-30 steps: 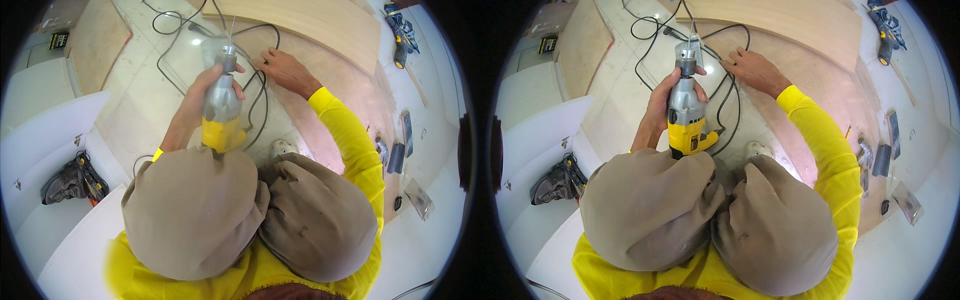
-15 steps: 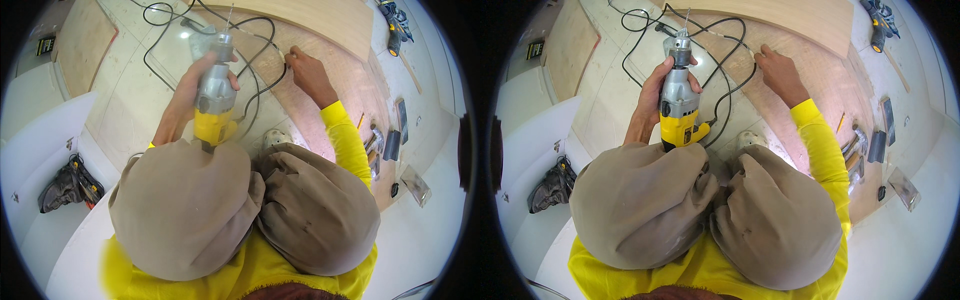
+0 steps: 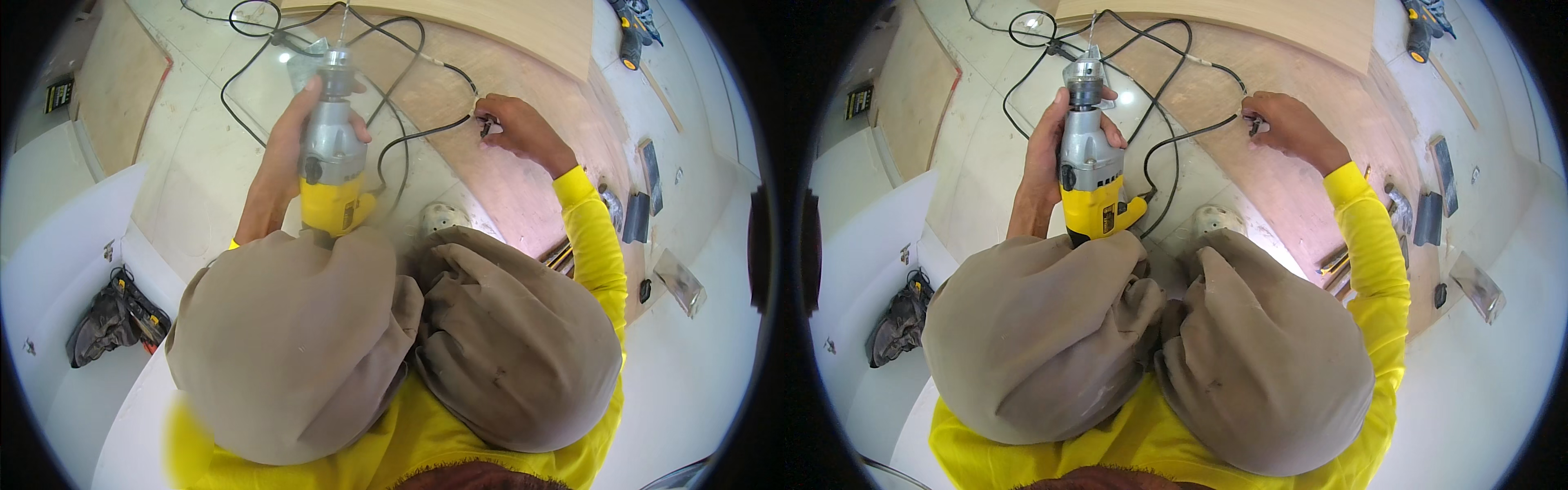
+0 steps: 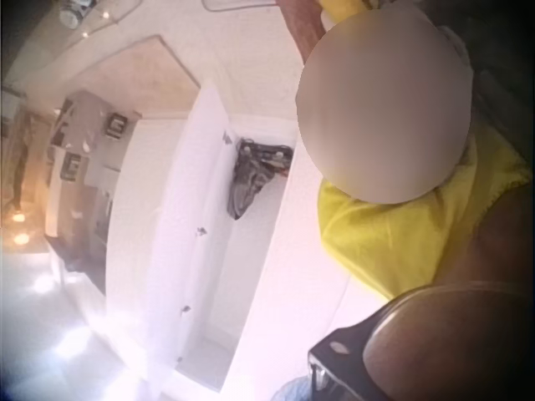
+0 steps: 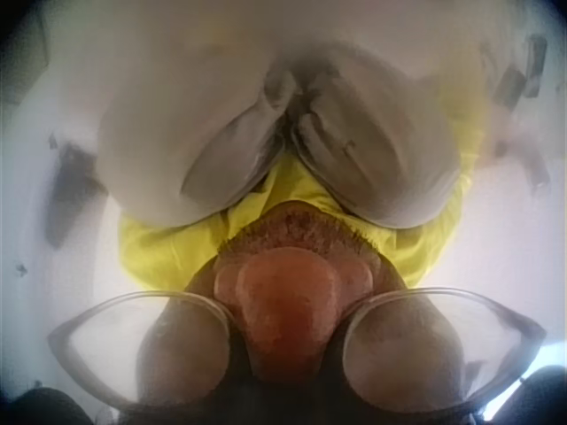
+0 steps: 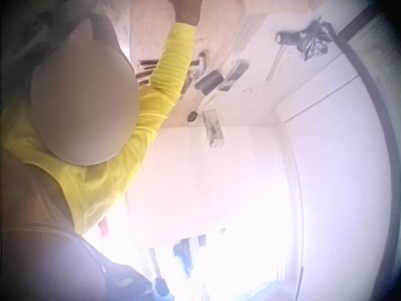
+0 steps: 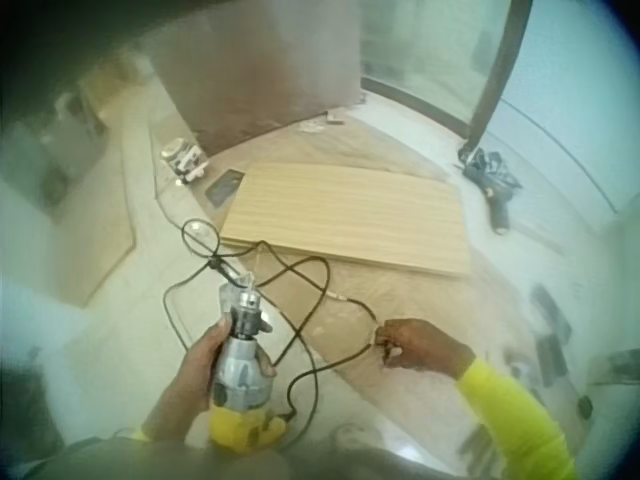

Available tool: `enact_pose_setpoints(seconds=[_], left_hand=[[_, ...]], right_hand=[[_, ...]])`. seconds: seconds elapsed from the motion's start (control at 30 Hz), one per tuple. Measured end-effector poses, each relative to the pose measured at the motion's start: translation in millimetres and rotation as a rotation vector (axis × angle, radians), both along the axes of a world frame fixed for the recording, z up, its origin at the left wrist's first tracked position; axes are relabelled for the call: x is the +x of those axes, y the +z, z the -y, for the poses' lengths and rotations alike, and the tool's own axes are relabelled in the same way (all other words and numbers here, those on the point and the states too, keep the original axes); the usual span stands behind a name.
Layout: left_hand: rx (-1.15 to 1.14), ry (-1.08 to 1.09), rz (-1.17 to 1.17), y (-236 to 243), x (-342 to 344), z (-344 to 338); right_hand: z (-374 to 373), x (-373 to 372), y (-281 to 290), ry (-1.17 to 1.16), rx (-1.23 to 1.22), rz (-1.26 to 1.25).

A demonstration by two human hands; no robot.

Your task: The person marks a wooden board with a pencil, then uses a rotary tool to adjust a cabinet hinge. They remove the hinge, use a screwdriver to adjust components, and reattach it to the cabinet.

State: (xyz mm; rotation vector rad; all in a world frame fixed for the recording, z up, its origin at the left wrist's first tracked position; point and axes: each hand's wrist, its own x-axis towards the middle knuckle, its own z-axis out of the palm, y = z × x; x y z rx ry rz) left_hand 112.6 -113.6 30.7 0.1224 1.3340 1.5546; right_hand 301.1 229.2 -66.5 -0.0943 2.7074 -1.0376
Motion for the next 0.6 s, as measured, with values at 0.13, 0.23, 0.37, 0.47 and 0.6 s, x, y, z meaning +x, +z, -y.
enact_pose_setpoints(seconds=[0.13, 0.23, 0.37, 0.47, 0.6], left_hand=[[-0.047, -0.008, 0.042, -2, 0, 0], [-0.059, -0.047, -0.044, 3, 6, -8], [0.017, -0.091, -0.147, 35, 12, -27], [0.114, -0.047, -0.309, 52, 20, -44], [0.298, -0.036, -0.522, 47, 11, -61]], right_hand=[[8, 7, 31, -0.437, -0.794, 0.219], [42, 3, 81, -0.661, -1.199, 0.095], [71, -10, 122, -0.613, -1.319, 0.002], [83, -26, 149, -0.65, -1.377, -0.045], [67, -38, 167, -0.708, -1.145, -0.284]])
